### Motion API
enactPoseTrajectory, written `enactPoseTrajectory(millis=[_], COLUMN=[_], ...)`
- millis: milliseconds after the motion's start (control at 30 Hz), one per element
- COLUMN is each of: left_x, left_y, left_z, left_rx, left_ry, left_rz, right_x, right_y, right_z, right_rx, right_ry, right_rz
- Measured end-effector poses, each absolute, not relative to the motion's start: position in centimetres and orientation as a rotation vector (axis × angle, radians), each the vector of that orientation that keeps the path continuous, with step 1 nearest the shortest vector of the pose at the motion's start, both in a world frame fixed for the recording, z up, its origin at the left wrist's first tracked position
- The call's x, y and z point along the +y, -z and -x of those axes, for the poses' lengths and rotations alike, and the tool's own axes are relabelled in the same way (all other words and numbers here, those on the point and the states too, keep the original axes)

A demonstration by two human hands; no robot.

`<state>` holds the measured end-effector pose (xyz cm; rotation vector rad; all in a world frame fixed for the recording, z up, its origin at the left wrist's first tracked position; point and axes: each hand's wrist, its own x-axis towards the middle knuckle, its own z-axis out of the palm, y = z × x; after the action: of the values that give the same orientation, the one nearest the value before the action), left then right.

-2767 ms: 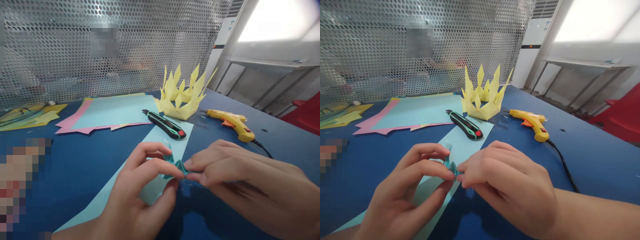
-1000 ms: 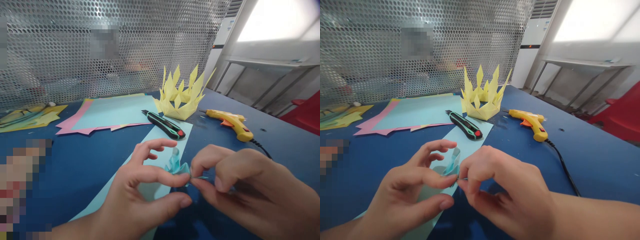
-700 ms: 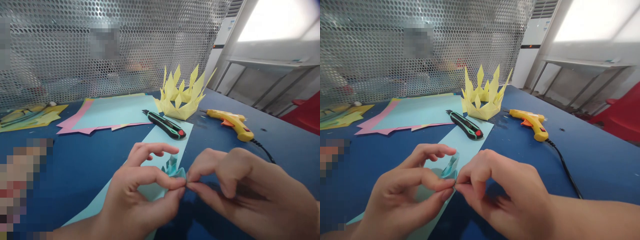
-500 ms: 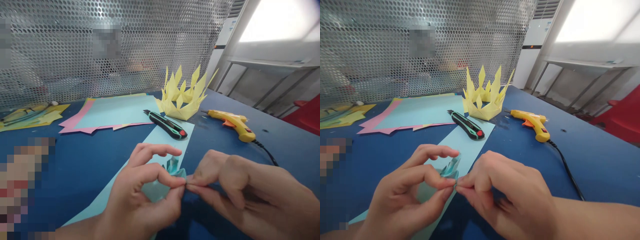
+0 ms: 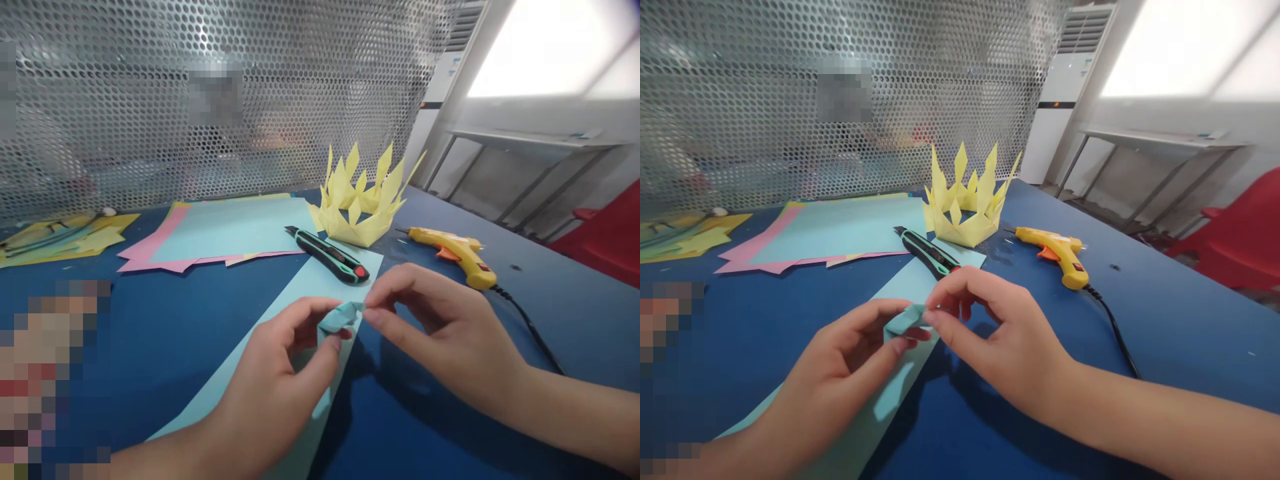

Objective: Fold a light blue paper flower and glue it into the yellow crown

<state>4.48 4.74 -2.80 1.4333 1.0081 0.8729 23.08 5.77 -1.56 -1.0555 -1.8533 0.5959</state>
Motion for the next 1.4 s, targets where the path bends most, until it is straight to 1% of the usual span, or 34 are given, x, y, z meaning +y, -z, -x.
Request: enactPoseTrajectory(millis=[100,267,333,467,567,667,800,1000,1167,1267,1400], left_x=[4.7,4.6,4.6,4.5,4.6,4.9,5.4,5.5,5.6,5.9,6.3], left_y=[2.6,2.3,2.1,1.7,1.6,1.9,2.3,1.9,1.5,1.7,2.2], left_z=[-4.4,-4.2,-4.2,-4.2,-4.2,-4.2,-4.4,-4.8,-4.7,-4.6,-4.5], left_rx=[1.013,0.976,0.947,0.887,0.887,0.918,0.944,0.912,0.978,1.0,0.999], left_ry=[-0.84,-0.825,-0.837,-0.884,-0.931,-0.977,-1.008,-1.034,-1.024,-1.026,-1.058], left_rz=[-1.428,-1.427,-1.413,-1.347,-1.257,-1.148,-1.016,-0.988,-0.962,-0.934,-0.878], right_x=[6.1,6.2,6.3,6.6,6.8,6.8,6.8,7.0,7.3,8.5,11.1], right_y=[1.5,1.3,1.1,1.0,1.0,1.0,0.7,0.7,0.5,-0.1,-1.5], right_z=[-23.3,-23.5,-23.6,-23.9,-24.0,-23.8,-23.6,-23.8,-23.8,-24.7,-27.9], right_rx=[-1.867,-1.846,-1.807,-1.593,-1.45,-1.41,-1.453,-1.565,-1.766,-1.89,-1.811], right_ry=[-0.554,-0.731,-0.872,-1.277,-1.448,-1.5,-1.486,-1.304,-1.129,-0.814,-0.205], right_rz=[1.047,1.058,1.051,0.946,0.928,0.918,0.902,1.089,1.178,1.305,1.718])
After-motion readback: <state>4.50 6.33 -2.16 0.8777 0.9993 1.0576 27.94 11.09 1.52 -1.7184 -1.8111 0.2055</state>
